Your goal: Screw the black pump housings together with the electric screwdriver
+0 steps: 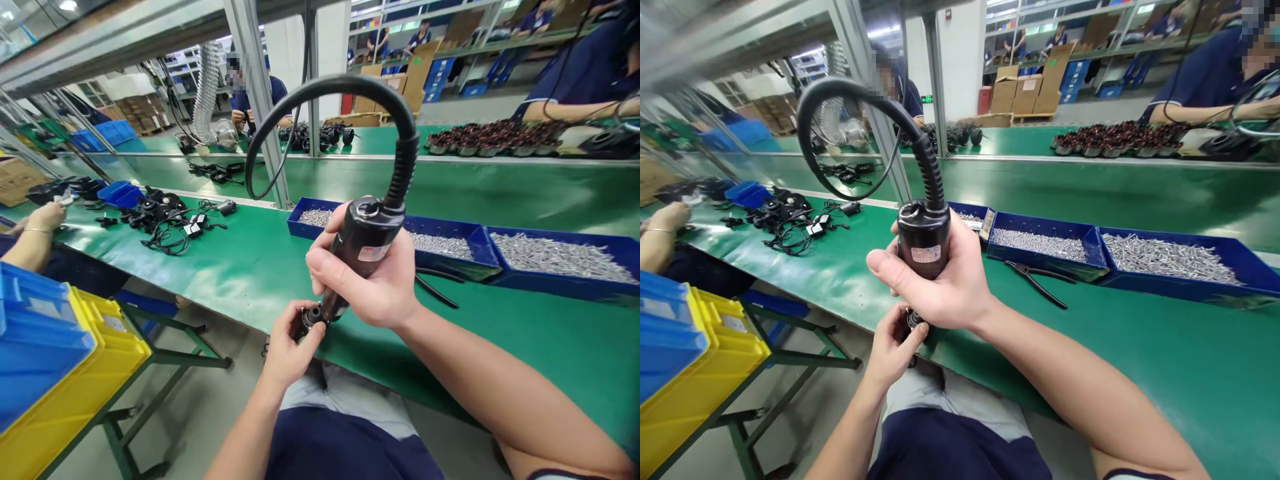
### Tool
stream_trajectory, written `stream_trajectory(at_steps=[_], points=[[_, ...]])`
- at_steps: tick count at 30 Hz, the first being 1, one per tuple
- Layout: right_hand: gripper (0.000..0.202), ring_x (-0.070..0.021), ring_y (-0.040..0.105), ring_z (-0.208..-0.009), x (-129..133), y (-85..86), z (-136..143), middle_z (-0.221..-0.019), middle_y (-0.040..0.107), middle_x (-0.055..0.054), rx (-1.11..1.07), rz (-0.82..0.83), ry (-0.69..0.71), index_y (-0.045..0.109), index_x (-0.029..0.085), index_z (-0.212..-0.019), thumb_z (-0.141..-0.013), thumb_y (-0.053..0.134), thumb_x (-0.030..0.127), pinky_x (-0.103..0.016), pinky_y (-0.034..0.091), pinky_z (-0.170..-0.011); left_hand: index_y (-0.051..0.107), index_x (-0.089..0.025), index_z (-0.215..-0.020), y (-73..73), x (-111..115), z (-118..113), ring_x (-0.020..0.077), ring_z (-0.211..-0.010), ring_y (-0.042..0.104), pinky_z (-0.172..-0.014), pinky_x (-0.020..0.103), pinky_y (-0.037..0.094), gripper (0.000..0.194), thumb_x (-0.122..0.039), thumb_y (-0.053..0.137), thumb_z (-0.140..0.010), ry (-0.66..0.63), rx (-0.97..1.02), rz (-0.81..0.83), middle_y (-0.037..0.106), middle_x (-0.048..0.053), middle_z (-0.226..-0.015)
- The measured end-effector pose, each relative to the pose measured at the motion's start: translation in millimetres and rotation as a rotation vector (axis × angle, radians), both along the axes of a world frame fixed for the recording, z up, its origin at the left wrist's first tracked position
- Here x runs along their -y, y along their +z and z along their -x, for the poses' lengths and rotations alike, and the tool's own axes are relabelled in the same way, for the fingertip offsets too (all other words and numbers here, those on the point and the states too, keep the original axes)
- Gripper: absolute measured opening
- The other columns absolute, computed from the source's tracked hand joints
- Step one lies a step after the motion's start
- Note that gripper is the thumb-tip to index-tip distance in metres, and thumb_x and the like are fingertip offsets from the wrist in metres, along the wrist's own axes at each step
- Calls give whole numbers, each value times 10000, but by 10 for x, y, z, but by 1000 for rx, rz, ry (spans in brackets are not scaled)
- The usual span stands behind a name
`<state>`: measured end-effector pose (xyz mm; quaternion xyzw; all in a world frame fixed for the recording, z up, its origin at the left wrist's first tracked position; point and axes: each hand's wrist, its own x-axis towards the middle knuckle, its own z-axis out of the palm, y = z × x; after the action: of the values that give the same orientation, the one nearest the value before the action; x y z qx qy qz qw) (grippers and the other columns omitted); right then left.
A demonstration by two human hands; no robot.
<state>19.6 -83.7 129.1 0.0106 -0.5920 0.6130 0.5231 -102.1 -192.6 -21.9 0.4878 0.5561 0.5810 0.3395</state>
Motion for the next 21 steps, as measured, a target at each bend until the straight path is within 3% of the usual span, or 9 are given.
stream_trajectory(at_steps=[7,21], points=[[584,-183,595,-524,59,67,-5,-743,619,38,54,-5,-81,523,246,-979,-871,968,610,-313,537,-458,682,-181,-1150,8,-6,14,200,-889,616,-792,271,483,280,-379,758,-966,-18,36,-19,691,69,-1020],[702,-207,642,-610,79,50,6,-747,626,35,134,-55,-193,503,247,-974,-792,982,727,-338,617,-554,696,-182,-1160,-37,2,-9,201,-891,659,-772,261,504,280,-356,781,-958,18,25,-59,719,65,-1005]])
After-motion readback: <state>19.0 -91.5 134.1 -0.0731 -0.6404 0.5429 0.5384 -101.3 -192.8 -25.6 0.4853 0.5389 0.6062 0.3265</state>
